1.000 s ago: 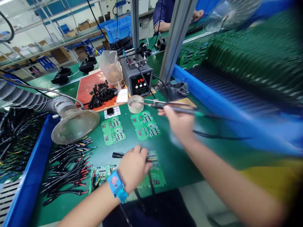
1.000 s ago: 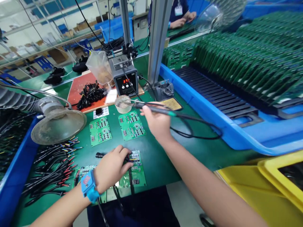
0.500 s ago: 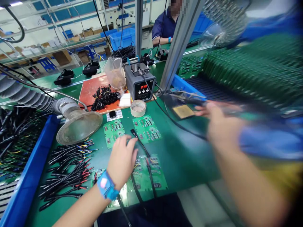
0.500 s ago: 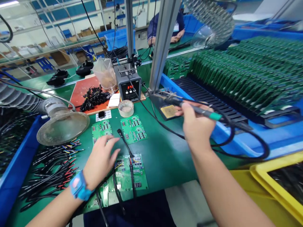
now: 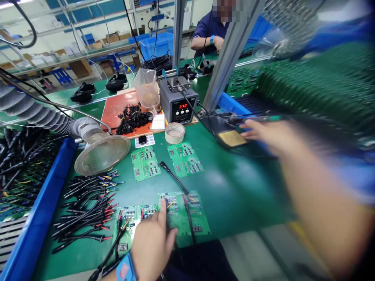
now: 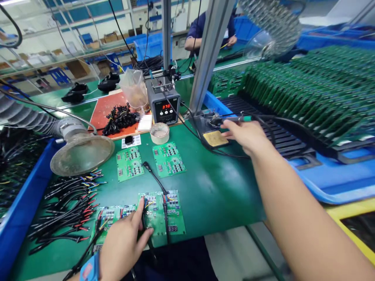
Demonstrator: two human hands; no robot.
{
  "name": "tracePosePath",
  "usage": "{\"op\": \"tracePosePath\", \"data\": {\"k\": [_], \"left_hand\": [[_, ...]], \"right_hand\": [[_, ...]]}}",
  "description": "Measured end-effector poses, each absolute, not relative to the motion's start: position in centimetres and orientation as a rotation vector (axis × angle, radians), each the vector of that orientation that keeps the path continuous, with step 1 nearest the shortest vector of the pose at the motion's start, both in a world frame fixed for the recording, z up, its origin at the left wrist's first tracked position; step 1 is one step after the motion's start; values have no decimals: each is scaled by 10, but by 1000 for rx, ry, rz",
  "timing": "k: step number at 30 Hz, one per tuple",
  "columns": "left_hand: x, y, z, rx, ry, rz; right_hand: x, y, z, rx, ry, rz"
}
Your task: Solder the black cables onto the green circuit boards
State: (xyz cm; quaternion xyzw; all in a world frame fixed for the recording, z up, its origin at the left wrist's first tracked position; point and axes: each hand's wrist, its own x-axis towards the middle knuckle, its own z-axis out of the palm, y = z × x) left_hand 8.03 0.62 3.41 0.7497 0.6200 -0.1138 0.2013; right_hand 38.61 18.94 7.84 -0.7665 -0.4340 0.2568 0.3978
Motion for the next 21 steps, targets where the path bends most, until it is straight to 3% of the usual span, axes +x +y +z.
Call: {"op": "tracePosePath", "data": {"k": [4, 9, 10, 12, 14, 18, 21], "left_hand": [[80, 6, 31, 2064, 1713, -274], [70, 18, 35, 1833, 1629, -30], [67, 24, 38, 1689, 1570, 52], [62, 38, 45, 1300, 1397, 234], [59, 55, 52, 913, 1195, 441], [54, 76, 52, 707, 1035, 748], [52, 76, 39, 1175, 1230, 615]], "right_hand": [[372, 164, 62, -1819, -1372, 826], [299, 66, 28, -1379, -2051, 924], [284, 49, 21, -1272, -2199, 874], [261, 25, 9, -1126, -2590, 138], [249, 16, 2, -1110, -2647, -104], [250, 25, 6, -1080, -2660, -129], [258, 42, 13, -1100, -2625, -65]]}}
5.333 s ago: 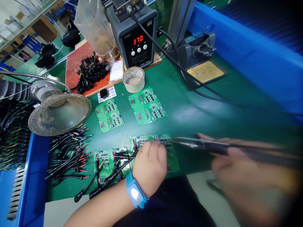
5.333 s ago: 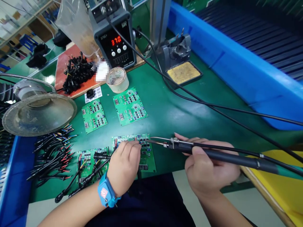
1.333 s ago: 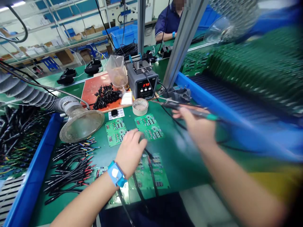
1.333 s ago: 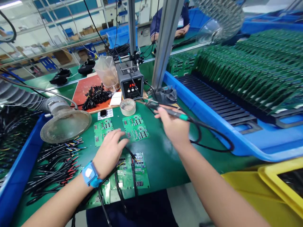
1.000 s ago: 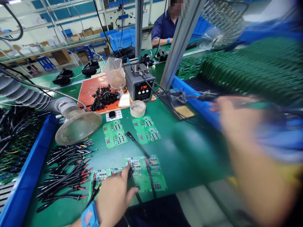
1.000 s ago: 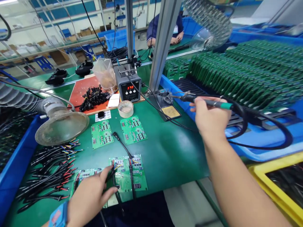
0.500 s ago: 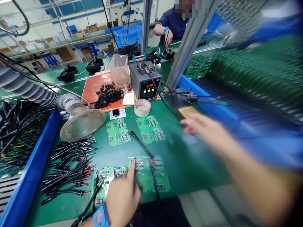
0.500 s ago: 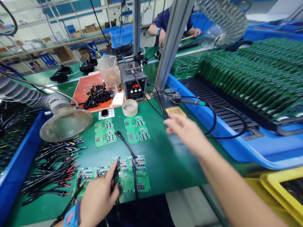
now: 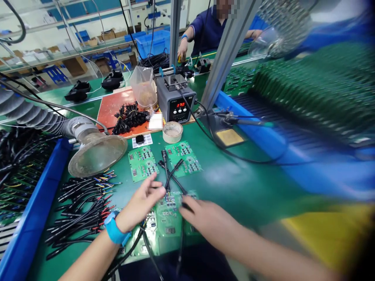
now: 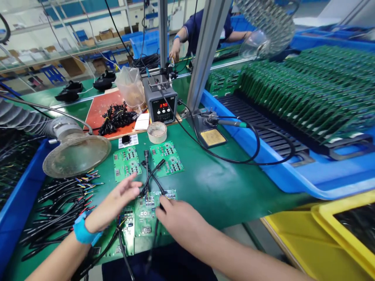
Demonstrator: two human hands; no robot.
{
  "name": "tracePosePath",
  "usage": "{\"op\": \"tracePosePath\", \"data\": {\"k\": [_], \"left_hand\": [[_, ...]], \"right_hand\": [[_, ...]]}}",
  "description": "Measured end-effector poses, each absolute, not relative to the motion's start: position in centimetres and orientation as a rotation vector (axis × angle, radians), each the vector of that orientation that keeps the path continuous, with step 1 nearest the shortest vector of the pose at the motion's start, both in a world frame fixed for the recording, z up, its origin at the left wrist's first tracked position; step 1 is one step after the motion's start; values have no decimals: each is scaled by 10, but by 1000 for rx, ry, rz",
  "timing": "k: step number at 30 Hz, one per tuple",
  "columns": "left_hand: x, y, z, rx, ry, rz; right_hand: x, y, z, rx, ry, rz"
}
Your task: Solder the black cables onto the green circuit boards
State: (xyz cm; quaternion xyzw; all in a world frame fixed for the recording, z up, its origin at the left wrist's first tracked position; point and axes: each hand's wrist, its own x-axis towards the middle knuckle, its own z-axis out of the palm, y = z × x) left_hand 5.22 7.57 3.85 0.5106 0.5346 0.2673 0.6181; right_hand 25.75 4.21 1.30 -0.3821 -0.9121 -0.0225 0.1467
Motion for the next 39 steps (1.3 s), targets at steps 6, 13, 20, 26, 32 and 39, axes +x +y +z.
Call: {"op": "tracePosePath", "data": {"k": [6, 13, 20, 26, 32, 39], "left_hand": [[56, 69, 20, 1949, 1452, 344], [52, 81, 14, 1893, 1585, 366], [46, 100, 7, 1504, 1464, 405], [46, 104, 4, 1492, 1434, 378], [38, 93, 19, 1581, 1438, 431], [-22, 31, 46, 2157, 1532, 280]], "right_hand": [[257, 68, 3, -1452, -2224, -1], [244, 21, -21, -1391, -2153, -131], [236, 7, -29, -1442, -2227, -243], [228, 12, -21, -1573, -2295, -273], [227, 26, -6, -1613, -2366, -246], [192, 16, 11, -1311, -2423, -99]]}}
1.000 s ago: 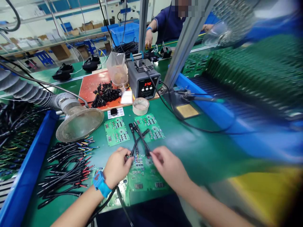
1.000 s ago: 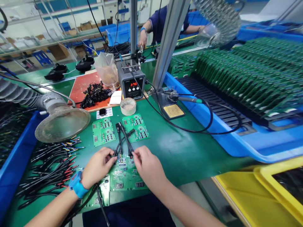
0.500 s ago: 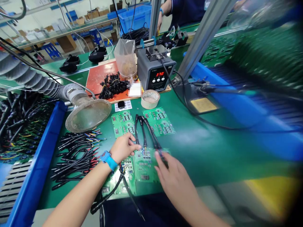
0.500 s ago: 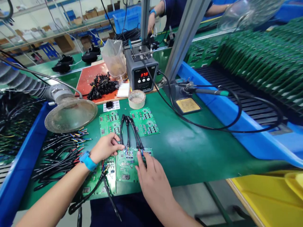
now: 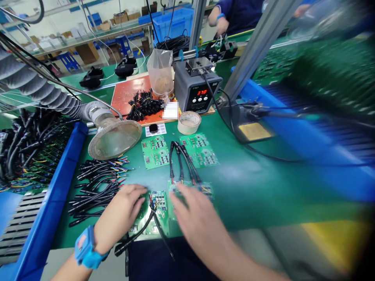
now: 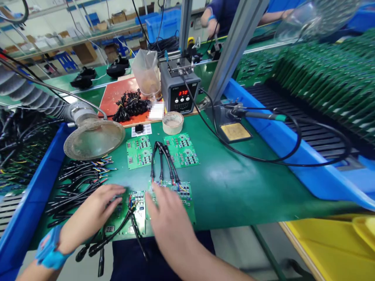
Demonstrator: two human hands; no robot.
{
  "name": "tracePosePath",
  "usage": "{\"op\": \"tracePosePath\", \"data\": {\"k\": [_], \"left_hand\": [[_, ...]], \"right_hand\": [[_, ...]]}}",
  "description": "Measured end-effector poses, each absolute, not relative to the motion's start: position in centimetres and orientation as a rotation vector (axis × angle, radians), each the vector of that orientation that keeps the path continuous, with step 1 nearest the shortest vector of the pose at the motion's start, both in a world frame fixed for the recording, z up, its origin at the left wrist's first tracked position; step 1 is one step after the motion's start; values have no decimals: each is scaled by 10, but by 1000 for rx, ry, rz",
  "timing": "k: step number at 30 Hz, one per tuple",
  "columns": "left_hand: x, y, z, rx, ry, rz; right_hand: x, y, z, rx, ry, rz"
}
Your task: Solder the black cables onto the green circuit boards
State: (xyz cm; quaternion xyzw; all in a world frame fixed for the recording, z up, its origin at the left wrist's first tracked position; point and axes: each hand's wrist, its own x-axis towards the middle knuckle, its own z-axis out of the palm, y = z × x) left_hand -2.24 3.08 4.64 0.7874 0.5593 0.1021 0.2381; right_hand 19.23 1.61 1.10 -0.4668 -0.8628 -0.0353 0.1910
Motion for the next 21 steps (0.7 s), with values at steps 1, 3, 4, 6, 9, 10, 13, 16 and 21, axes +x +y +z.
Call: {"op": "tracePosePath", "data": {"k": [1, 3, 4, 6, 9, 10, 13, 16, 21], "left_hand": [[-29, 23, 45, 2183, 1525, 235], [-36, 11, 39, 2234, 1500, 176], [-37, 7, 37, 2261, 1495, 161], [-37, 2, 33, 2314, 1505, 133], [-33, -2, 29, 2374, 1521, 85], [-33, -4, 29, 2394, 1498, 71], [-32, -8, 26, 2431, 1438, 45], [-31, -12, 23, 2431, 1452, 45], [-32, -28, 17, 2390, 1603, 167]], "right_hand": [[181, 14, 9, -1136, -2489, -46], [158, 13, 4, -828, -2640, 35], [150, 14, 1, -740, -2686, 49], [141, 18, -1, -637, -2733, 59], [147, 29, 6, -517, -2748, 118], [151, 35, 10, -489, -2748, 158], [161, 54, 19, -627, -2695, 298], [158, 67, 21, -1073, -2518, 341], [145, 42, 9, -1432, -2240, 193]]}}
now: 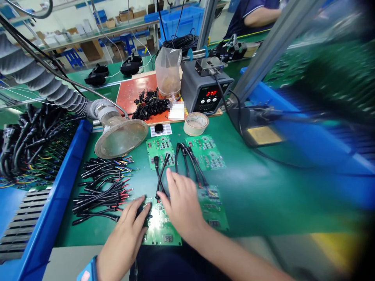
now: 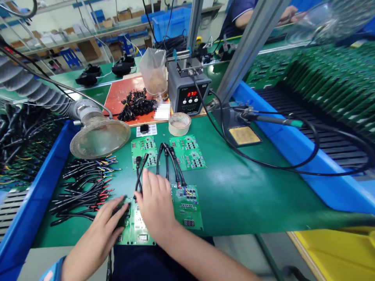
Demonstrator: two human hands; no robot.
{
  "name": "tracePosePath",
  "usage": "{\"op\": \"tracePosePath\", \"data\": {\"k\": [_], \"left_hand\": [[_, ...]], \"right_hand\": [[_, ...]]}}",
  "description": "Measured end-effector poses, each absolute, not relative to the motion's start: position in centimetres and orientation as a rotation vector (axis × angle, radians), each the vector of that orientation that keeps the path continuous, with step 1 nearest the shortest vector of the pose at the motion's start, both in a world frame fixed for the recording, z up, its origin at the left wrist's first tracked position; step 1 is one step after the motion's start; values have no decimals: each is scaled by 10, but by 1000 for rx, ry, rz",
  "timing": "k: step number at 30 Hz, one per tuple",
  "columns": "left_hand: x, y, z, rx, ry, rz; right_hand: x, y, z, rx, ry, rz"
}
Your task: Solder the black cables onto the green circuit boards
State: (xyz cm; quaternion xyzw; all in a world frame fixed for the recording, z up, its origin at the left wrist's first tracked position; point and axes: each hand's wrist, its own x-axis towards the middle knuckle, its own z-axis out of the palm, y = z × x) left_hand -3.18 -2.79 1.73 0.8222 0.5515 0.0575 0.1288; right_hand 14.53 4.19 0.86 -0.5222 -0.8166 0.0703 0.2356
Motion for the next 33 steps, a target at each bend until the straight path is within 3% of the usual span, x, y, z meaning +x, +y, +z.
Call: {"op": "tracePosePath", "data": {"k": [5, 14, 25, 28, 33], "left_hand": [[-42, -50, 5, 2231, 1862, 220], [-46, -30, 17, 1811, 1802, 134], [-36, 23, 63, 590, 1290, 792], [-32, 16, 53, 851, 1470, 797], [-33, 3, 24, 1735, 1801, 497]], "right_hand": [[148, 4, -6, -1128, -2506, 14], [152, 9, -13, -1146, -2617, 175], [162, 10, -13, -1036, -2666, 334], [172, 9, -7, -1064, -2638, 482], [180, 8, -4, -1113, -2635, 627]]}}
